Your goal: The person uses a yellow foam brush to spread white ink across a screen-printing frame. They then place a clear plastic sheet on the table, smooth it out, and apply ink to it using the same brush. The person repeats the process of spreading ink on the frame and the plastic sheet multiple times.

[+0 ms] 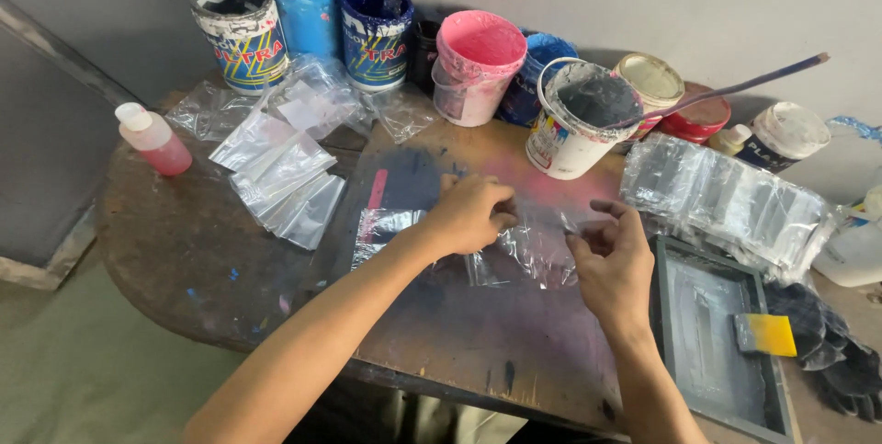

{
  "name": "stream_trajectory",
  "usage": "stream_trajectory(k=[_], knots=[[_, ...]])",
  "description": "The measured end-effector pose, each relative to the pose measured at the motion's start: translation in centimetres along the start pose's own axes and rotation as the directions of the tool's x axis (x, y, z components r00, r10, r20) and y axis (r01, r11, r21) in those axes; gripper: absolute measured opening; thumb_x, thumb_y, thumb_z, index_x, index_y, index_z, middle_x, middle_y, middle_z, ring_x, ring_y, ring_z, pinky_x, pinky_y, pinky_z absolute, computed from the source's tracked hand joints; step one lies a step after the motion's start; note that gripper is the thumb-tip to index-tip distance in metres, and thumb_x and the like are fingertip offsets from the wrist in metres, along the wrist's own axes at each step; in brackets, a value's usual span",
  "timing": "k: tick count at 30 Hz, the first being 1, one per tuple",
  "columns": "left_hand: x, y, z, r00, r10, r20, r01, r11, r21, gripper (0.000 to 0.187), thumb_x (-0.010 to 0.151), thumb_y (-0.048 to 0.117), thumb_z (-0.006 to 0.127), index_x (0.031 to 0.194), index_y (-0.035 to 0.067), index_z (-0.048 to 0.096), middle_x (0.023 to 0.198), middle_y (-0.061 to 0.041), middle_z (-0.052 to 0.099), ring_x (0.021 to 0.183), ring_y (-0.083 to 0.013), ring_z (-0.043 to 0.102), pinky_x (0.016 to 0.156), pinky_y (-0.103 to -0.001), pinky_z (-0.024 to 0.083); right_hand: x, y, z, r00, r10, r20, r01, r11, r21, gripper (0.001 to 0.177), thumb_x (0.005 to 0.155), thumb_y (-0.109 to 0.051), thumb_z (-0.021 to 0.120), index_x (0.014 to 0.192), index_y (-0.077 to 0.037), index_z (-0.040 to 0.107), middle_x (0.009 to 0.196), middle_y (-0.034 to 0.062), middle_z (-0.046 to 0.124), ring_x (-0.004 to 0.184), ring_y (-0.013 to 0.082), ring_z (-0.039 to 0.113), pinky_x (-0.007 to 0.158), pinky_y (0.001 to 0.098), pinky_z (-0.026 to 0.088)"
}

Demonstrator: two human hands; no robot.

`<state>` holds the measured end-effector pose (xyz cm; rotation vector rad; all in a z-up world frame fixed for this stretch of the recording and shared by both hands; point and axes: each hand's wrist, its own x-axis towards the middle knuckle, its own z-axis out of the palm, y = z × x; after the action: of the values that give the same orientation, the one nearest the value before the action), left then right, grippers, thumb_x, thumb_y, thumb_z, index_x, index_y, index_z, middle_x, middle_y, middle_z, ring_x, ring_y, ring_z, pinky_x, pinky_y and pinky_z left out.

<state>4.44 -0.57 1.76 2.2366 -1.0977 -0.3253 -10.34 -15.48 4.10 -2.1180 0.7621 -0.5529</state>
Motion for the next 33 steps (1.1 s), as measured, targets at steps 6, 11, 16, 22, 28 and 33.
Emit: stream_trajectory(k=[6,11,16,22,28,33], knots=[[-0.5,0.1,-0.1,0.998,-0.022,-0.064,0.019,0.999,-0.044,0.016,0.091,0.031,0.075,0.091,0.015,0.073,0.078,-0.004,0.075,0.088,-0.0296,0.073,0.095,-0.045,0.044,-1.1,-0.9,0.6,0.998,-0.041,-0.041,0.038,0.996,-0.084,0.051,0.088,0.003,0.06,0.137,-0.006,0.063,0.093,0.0193,0.076,0.086,0.0291,0.072,0.077,0.0427,0.056],[-0.7,0.3,-0.3,0.996,-0.026,-0.085,0.015,0.992,-0.121,0.023,0.083,0.038,0.081,0.087,0.017,0.072,0.073,-0.003,0.074,0.086,-0.0321,0.074,0.087,-0.043,0.051,-0.2,0.9,1.1,0.995,-0.095,-0.037,0.09,0.987,-0.13,0.046,0.08,-0.004,0.075,0.126,-0.005,0.069,0.094,0.0157,0.077,0.082,0.0278,0.074,0.073,0.0411,0.058],[-0.8,-0.2,-1.3,0.996,-0.067,-0.056,0.057,0.985,-0.16,0.03,0.081,0.044,0.081,0.082,0.016,0.07,0.068,-0.001,0.071,0.081,-0.0276,0.073,0.081,-0.039,0.055,1.1,4.2,1.2,0.99,-0.11,-0.092,0.088,0.971,-0.22,0.023,0.081,-0.003,0.078,0.103,-0.008,0.079,0.08,0.0101,0.077,0.07,0.0238,0.074,0.061,0.0369,0.058],[-1.0,-1.9,-3.1,0.98,-0.143,-0.135,0.106,0.962,-0.251,0.032,0.082,0.044,0.08,0.082,0.014,0.07,0.068,-0.004,0.07,0.081,-0.0282,0.073,0.08,-0.039,0.055,1.2,3.9,0.8,0.995,-0.051,-0.087,0.024,0.959,-0.284,0.019,0.084,-0.004,0.079,0.103,-0.006,0.08,0.081,0.0108,0.077,0.073,0.0237,0.075,0.062,0.0371,0.058],[-1.5,-2.1,-4.7,0.908,-0.393,-0.149,0.376,0.918,-0.127,0.022,0.088,0.04,0.076,0.089,0.018,0.072,0.08,-0.001,0.075,0.089,-0.0254,0.075,0.078,-0.039,0.059,0.9,2.2,0.0,0.999,0.019,-0.048,-0.04,0.872,-0.488,0.033,0.086,-0.007,0.069,0.118,-0.006,0.076,0.088,0.0139,0.08,0.084,0.0329,0.077,0.074,0.0467,0.06],[-0.5,-5.6,-3.5,0.835,-0.466,-0.294,0.488,0.873,0.003,0.021,0.087,0.035,0.076,0.095,0.017,0.071,0.086,-0.009,0.073,0.089,-0.0344,0.075,0.075,-0.045,0.058,0.4,2.1,-0.5,0.997,-0.019,-0.078,-0.04,0.727,-0.686,0.042,0.087,-0.005,0.058,0.126,-0.006,0.071,0.091,0.0192,0.079,0.085,0.0428,0.077,0.076,0.0537,0.06]])
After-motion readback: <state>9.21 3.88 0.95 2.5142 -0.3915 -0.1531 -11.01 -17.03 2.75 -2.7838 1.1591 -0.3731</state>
